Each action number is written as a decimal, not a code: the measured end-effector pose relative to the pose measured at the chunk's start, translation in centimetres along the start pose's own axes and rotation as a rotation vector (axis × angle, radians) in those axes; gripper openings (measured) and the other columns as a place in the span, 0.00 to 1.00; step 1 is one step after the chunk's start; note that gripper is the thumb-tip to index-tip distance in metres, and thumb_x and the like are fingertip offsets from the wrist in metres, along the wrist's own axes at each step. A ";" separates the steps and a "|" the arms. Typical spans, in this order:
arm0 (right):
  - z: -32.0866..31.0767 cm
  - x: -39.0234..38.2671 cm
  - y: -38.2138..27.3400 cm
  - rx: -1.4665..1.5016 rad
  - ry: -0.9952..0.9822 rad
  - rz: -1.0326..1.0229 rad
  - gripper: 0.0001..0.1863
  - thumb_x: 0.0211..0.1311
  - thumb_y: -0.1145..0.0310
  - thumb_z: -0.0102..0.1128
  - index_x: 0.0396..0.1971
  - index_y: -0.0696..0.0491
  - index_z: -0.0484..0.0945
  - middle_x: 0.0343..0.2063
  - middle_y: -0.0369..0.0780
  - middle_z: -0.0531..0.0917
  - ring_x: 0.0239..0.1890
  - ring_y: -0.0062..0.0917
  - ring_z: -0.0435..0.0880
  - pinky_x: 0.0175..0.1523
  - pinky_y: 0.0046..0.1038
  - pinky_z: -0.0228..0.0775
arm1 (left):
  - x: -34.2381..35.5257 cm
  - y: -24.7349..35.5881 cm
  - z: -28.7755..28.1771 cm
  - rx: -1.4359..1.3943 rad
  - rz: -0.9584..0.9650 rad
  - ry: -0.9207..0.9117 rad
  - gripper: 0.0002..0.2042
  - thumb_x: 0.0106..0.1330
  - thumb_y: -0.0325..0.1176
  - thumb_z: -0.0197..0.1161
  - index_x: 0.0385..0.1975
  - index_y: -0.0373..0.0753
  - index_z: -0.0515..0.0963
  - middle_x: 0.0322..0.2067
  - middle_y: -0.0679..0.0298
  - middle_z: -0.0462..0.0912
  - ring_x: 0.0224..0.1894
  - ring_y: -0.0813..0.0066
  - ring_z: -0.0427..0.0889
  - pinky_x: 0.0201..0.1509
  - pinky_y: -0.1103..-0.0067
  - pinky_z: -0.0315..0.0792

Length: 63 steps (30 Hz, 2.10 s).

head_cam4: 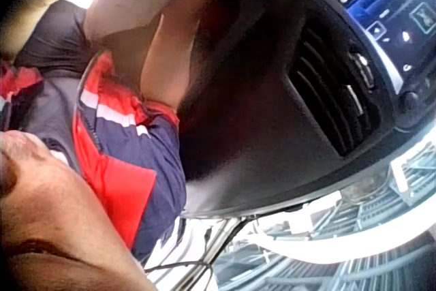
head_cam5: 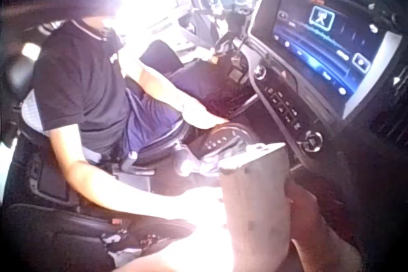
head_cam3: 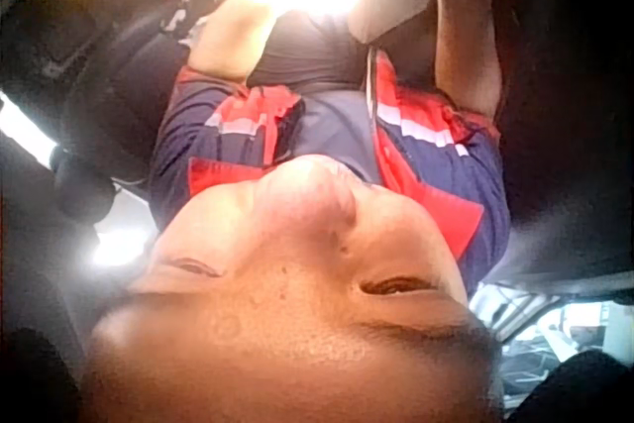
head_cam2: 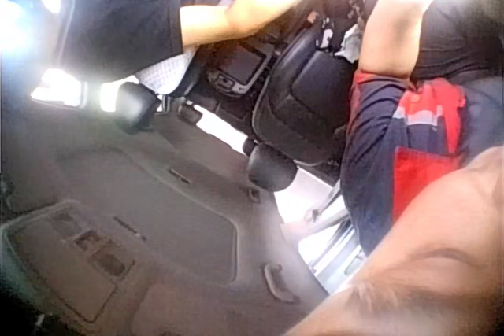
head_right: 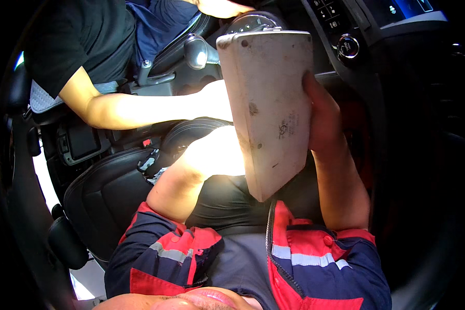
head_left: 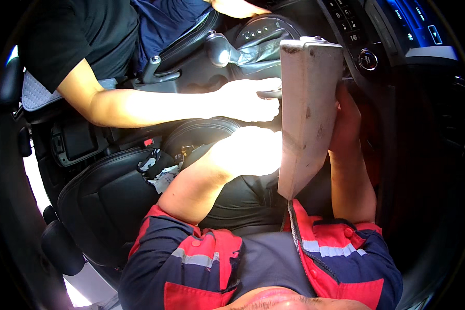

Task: The person lies on the car seat while a coworker uses a flashlight and a screwdriver to disassemble the center console. The person holds the flashlight to illuminate the work area and observes the removal of the gear shift knob and surrounding trim pieces.

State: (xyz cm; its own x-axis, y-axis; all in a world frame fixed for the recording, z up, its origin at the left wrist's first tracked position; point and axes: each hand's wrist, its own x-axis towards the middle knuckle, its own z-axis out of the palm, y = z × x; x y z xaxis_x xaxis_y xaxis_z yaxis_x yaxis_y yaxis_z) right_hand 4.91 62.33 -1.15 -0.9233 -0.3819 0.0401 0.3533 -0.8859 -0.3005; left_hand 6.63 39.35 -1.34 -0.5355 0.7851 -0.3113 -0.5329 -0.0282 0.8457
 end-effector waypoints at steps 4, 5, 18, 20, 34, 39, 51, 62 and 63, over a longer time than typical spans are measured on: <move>-1.0 -0.1 -0.3 -0.070 -0.029 -0.032 0.31 0.74 0.49 0.33 0.60 0.59 0.67 0.51 0.47 0.79 0.50 0.32 0.81 0.53 0.34 0.74 | 0.3 -0.5 -0.2 -0.051 -0.010 -0.006 0.08 0.59 0.27 0.60 0.36 0.33 0.78 0.31 0.59 0.81 0.32 0.67 0.80 0.37 0.74 0.75; -1.2 -0.3 -0.4 -0.095 -0.028 -0.043 0.31 0.74 0.49 0.33 0.60 0.60 0.66 0.51 0.47 0.79 0.50 0.33 0.81 0.53 0.34 0.74 | 0.2 -0.6 -0.2 -0.056 -0.014 -0.010 0.08 0.59 0.27 0.60 0.36 0.33 0.78 0.31 0.60 0.81 0.31 0.67 0.80 0.36 0.74 0.75; -2.8 -0.7 -1.0 -0.088 -0.007 -0.058 0.31 0.74 0.48 0.32 0.61 0.60 0.65 0.52 0.47 0.78 0.51 0.34 0.81 0.54 0.34 0.73 | 0.0 -1.8 -0.1 -0.140 -0.005 0.029 0.08 0.62 0.29 0.59 0.37 0.31 0.78 0.30 0.60 0.82 0.28 0.71 0.80 0.32 0.75 0.74; -2.8 -0.8 -1.0 -0.103 0.035 -0.077 0.31 0.74 0.49 0.31 0.61 0.59 0.65 0.52 0.47 0.79 0.51 0.33 0.81 0.54 0.34 0.74 | -0.2 -1.8 -0.1 -0.121 0.013 0.048 0.09 0.62 0.30 0.59 0.37 0.31 0.78 0.29 0.60 0.82 0.28 0.71 0.80 0.31 0.75 0.74; -4.1 -0.8 -1.1 -0.029 0.047 -0.110 0.24 0.73 0.53 0.42 0.55 0.57 0.72 0.47 0.42 0.82 0.48 0.26 0.82 0.52 0.30 0.74 | 2.2 5.2 0.0 1.409 0.175 -0.014 0.19 0.53 0.28 0.59 0.47 0.32 0.73 0.39 0.54 0.79 0.39 0.58 0.79 0.47 0.72 0.72; -1.8 -0.5 -1.2 -0.214 0.093 -0.101 0.24 0.70 0.53 0.49 0.53 0.57 0.74 0.44 0.42 0.83 0.44 0.25 0.83 0.50 0.29 0.74 | 1.1 4.8 1.2 0.151 0.161 0.142 0.32 0.54 0.26 0.59 0.62 0.27 0.62 0.61 0.52 0.66 0.64 0.63 0.63 0.66 0.72 0.57; -5.5 -2.0 -6.6 -1.274 0.132 -0.226 0.26 0.74 0.52 0.41 0.41 0.63 0.78 0.35 0.41 0.81 0.39 0.24 0.79 0.52 0.27 0.70 | 3.1 4.0 0.9 -0.252 0.096 0.446 0.28 0.59 0.40 0.66 0.54 0.28 0.69 0.46 0.55 0.79 0.45 0.68 0.80 0.52 0.74 0.73; -15.7 -8.1 -8.2 -1.871 0.748 1.483 0.14 0.59 0.70 0.49 0.34 0.58 0.84 0.41 0.51 0.83 0.39 0.41 0.84 0.43 0.40 0.73 | 5.2 4.3 2.0 -0.027 -0.039 0.467 0.23 0.61 0.36 0.65 0.53 0.30 0.72 0.43 0.60 0.81 0.43 0.75 0.79 0.50 0.78 0.72; -18.8 -10.0 -8.4 -2.033 0.701 1.462 0.15 0.59 0.69 0.50 0.38 0.57 0.84 0.44 0.50 0.83 0.43 0.41 0.83 0.46 0.40 0.73 | 5.4 4.6 2.5 0.013 -0.043 0.481 0.23 0.61 0.36 0.66 0.52 0.30 0.72 0.43 0.60 0.81 0.43 0.75 0.79 0.49 0.77 0.72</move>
State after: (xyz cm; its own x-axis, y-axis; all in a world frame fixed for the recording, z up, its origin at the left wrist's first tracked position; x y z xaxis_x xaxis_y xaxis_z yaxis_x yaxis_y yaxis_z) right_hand 8.31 78.50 -16.92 -0.4360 0.2351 -0.8687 0.3553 0.9318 0.0738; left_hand 2.93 44.98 1.98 -0.7574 0.4098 -0.5083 -0.5543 0.0079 0.8323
